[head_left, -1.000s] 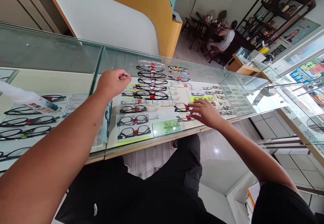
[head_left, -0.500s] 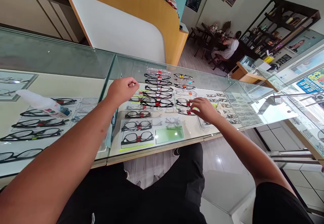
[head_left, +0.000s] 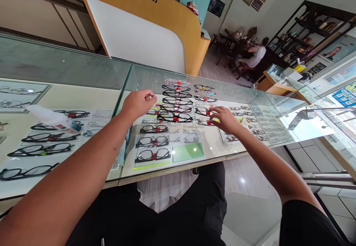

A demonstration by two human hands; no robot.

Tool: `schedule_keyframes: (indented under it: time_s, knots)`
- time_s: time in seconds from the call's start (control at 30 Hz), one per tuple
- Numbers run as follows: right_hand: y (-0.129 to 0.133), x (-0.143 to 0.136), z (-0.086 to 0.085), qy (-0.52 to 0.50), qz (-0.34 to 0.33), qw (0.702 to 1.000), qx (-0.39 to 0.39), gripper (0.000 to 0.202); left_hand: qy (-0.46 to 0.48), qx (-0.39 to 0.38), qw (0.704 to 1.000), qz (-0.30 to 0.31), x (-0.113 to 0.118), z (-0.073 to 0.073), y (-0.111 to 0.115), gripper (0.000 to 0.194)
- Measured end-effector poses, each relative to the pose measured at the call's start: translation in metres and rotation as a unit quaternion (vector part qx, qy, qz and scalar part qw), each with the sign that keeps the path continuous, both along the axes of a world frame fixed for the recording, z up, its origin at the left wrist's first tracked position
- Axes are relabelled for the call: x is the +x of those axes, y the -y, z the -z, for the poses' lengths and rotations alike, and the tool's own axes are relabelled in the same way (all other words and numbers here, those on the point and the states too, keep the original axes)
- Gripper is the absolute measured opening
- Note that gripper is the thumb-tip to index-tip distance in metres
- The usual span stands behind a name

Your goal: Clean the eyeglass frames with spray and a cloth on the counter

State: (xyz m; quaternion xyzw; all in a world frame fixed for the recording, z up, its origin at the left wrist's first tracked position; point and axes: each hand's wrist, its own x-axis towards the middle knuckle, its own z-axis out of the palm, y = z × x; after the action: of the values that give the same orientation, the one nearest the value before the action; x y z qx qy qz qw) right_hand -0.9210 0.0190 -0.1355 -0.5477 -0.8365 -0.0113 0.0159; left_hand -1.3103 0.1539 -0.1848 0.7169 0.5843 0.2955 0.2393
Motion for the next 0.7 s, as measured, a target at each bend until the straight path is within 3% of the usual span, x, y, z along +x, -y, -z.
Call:
schedule_keyframes:
  time_s: [0.07, 0.13, 0.23, 0.33, 0.4, 0.43, 0.47, 0.53, 0.63, 0.7]
  knots:
    - [0.008, 0.000, -0.014, -0.022, -0.016, 0.999, -0.020, 0.005, 0.000, -0.012, 1.000, -0.004, 0.000, -0.001, 0.001, 0.017]
    - [0.009, 0.006, -0.044, -0.044, -0.040, 0.997, -0.047, 0.006, 0.002, -0.025, 1.000, -0.007, 0.000, -0.002, 0.002, 0.018]
    - [-0.012, 0.027, -0.116, -0.045, -0.037, 0.997, -0.053, 0.009, 0.007, -0.012, 1.000, -0.002, 0.000, -0.002, 0.003, 0.020]
    - [-0.057, 0.054, -0.193, -0.037, 0.043, 0.996, -0.072, 0.017, 0.004, 0.007, 1.000, 0.005, 0.000, -0.003, 0.003, 0.022]
    - [-0.084, 0.064, -0.226, -0.054, 0.117, 0.986, -0.102, 0.028, 0.004, 0.021, 1.000, 0.011, -0.001, -0.005, 0.004, 0.022]
    - [-0.094, 0.064, -0.234, -0.061, 0.131, 0.984, -0.106, 0.036, 0.006, 0.033, 0.999, 0.015, -0.001, -0.007, 0.006, 0.023]
    - [-0.099, 0.059, -0.235, -0.080, 0.134, 0.982, -0.107, 0.042, 0.010, 0.048, 0.999, 0.018, -0.001, -0.009, 0.008, 0.023]
    - [-0.099, 0.035, -0.217, -0.175, 0.102, 0.976, -0.082, 0.032, 0.032, 0.081, 0.996, 0.020, 0.000, -0.015, 0.014, 0.024]
    - [-0.078, -0.029, -0.159, -0.265, -0.040, 0.961, 0.071, 0.014, 0.119, 0.095, 0.988, 0.037, 0.005, -0.023, 0.027, 0.026]
    - [-0.059, -0.076, -0.116, -0.273, -0.048, 0.936, 0.216, 0.015, 0.242, 0.035, 0.967, 0.078, 0.011, -0.027, 0.035, 0.029]
